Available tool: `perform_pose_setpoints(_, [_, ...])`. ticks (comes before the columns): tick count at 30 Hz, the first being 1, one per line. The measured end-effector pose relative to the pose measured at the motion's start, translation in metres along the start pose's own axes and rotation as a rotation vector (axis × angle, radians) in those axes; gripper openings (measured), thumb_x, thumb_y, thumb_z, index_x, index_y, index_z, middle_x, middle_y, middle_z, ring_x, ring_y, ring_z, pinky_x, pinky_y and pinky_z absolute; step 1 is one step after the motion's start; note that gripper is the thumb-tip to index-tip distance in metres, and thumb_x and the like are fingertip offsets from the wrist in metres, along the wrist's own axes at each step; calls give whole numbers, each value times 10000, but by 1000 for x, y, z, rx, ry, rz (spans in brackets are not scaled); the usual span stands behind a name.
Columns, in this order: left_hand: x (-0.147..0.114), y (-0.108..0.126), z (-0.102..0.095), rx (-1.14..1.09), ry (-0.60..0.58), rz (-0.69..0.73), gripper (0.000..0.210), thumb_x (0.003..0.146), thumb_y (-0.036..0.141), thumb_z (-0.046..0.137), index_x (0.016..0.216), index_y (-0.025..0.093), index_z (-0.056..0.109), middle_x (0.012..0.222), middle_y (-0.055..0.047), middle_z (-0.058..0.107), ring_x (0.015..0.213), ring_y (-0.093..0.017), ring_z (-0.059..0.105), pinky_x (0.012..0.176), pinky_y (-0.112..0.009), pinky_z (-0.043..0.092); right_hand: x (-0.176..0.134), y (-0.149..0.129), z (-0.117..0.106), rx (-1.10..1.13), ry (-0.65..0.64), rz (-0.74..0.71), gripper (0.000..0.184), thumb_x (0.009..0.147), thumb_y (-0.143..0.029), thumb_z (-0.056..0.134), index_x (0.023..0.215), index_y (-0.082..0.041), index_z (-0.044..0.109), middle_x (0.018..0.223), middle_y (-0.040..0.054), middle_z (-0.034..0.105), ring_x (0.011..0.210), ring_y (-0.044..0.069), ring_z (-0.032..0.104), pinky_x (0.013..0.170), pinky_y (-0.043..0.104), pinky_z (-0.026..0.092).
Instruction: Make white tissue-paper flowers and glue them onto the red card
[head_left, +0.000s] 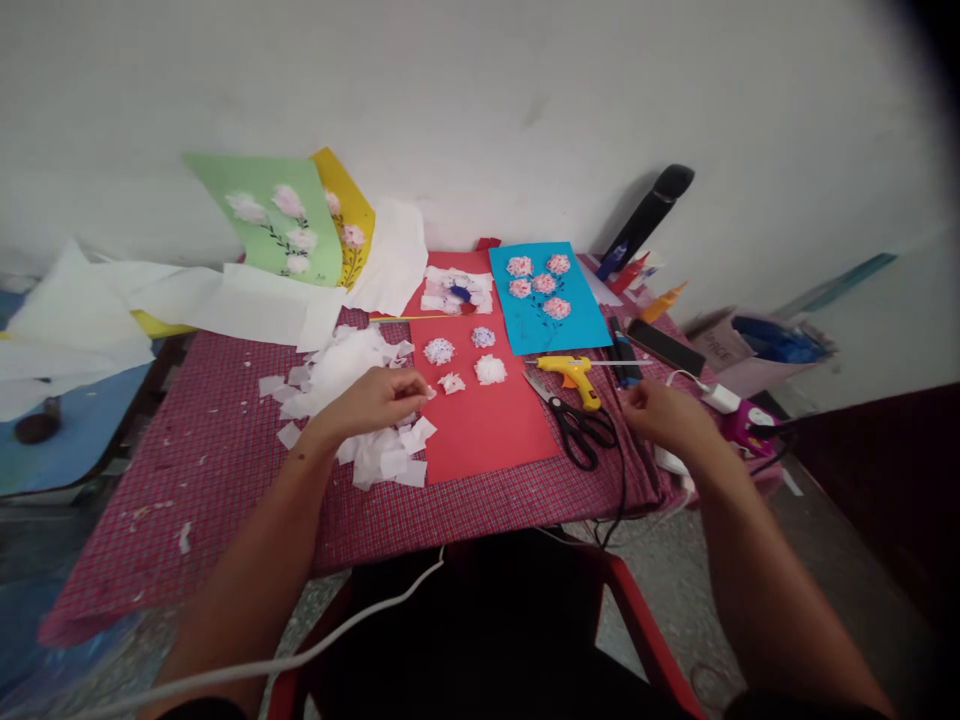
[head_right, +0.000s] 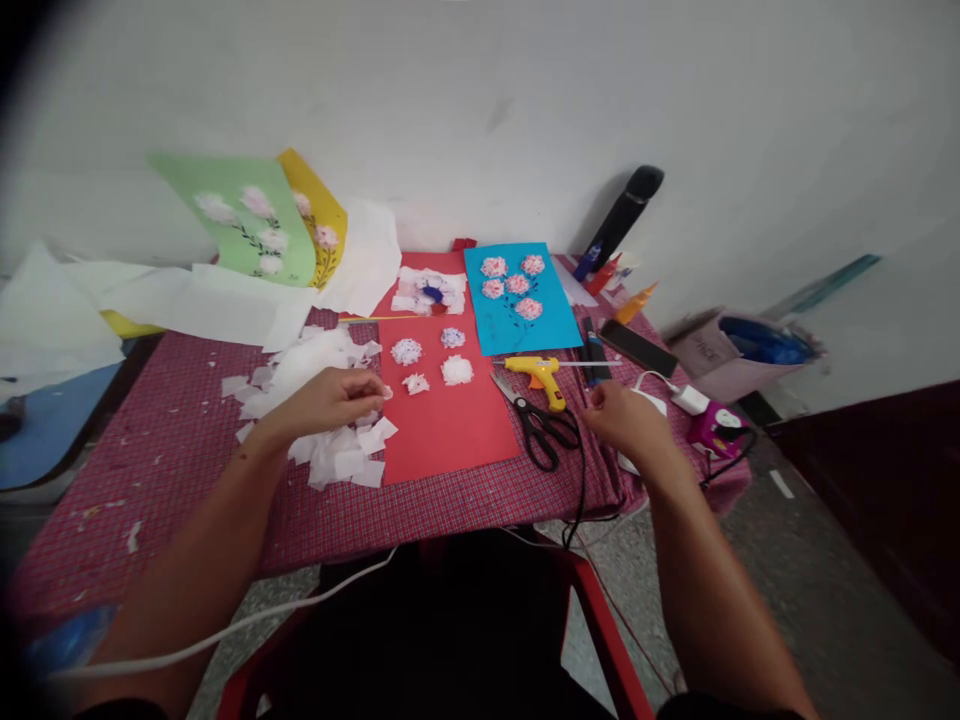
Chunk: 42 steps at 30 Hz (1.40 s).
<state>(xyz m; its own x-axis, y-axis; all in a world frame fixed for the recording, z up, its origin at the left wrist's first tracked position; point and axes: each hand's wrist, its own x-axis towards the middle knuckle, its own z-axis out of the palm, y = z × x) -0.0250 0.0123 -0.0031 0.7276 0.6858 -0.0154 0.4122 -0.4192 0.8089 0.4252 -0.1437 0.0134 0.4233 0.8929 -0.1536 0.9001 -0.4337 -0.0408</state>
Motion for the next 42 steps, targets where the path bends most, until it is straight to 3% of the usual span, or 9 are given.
perform_pose_setpoints(3, [1, 1, 1, 10, 0, -5, 173, 931, 343, 641, 982, 203, 728, 719, 21, 709, 612, -108, 622, 580, -217, 448, -25, -8, -10, 370, 200, -77, 304, 867, -316, 598, 1065, -198, 796, 793, 63, 765, 652, 209, 661, 592, 314, 444])
perform_pose_setpoints(5, [2, 1, 4, -3, 4, -3, 178, 930, 343, 636, 989, 201, 725, 722, 19, 714, 614, -111, 632, 583, -218, 456, -33, -24, -15, 657, 220, -152, 269, 879, -358, 620, 983, -206, 816, 757, 58, 759, 606, 204, 645, 553, 321, 467])
perform_pose_setpoints(8, [3, 0, 8, -28, 38, 16, 170, 931, 320, 623, 1011, 202, 716, 762, 11, 735, 638, -113, 656, 606, -221, 475, -27, -63, -16, 1028, 147, -322, 281, 878, -357, 678, 1087, -235, 821, 967, 80, 823, 778, 236, 750, 676, 361, 595])
perform_pose_setpoints(12, [6, -4, 13, 8, 86, 49, 162, 940, 296, 596, 1002, 205, 715, 780, 15, 729, 654, -107, 645, 627, -222, 470, 4, -131, -8, 1285, 179, -413, 316, 801, -348, 819, 1089, -223, 782, 972, 60, 819, 853, 220, 772, 784, 380, 632])
perform_pose_setpoints(16, [9, -9, 13, 117, 150, 129, 172, 901, 232, 566, 966, 205, 724, 846, 9, 749, 718, -116, 658, 681, -236, 479, 23, -195, 1, 1407, 225, -513, 302, 922, -509, 740, 973, -212, 757, 727, -1, 714, 576, 136, 648, 549, 284, 532])
perform_pose_setpoints(20, [9, -12, 12, 152, 161, 165, 202, 901, 198, 557, 977, 211, 743, 877, 5, 771, 747, -126, 684, 695, -243, 490, 18, -225, 13, 1571, 166, -594, 398, 996, -607, 645, 1015, -220, 737, 658, -33, 621, 518, 121, 566, 488, 273, 461])
perform_pose_setpoints(30, [11, -9, 16, 186, 143, 176, 188, 905, 160, 549, 960, 201, 723, 824, 7, 746, 724, -131, 659, 684, -257, 470, 0, -224, 33, 1428, 43, -755, 403, 1046, -580, 583, 957, -218, 738, 651, -22, 613, 533, 131, 557, 530, 289, 467])
perform_pose_setpoints(36, [11, -7, 18, 75, 156, 103, 132, 897, 186, 574, 938, 197, 698, 800, 14, 723, 707, -125, 639, 669, -255, 463, 0, -227, 35, 1276, 50, -745, 486, 1036, -635, 554, 795, -228, 664, 706, 12, 639, 608, 149, 593, 583, 301, 484])
perform_pose_setpoints(42, [12, -8, 24, -118, 117, 21, 138, 864, 173, 599, 972, 190, 682, 806, 16, 708, 701, -119, 629, 652, -248, 471, 5, -226, 39, 1277, 13, -741, 459, 1041, -634, 547, 909, -223, 703, 705, 2, 632, 620, 151, 584, 579, 292, 469])
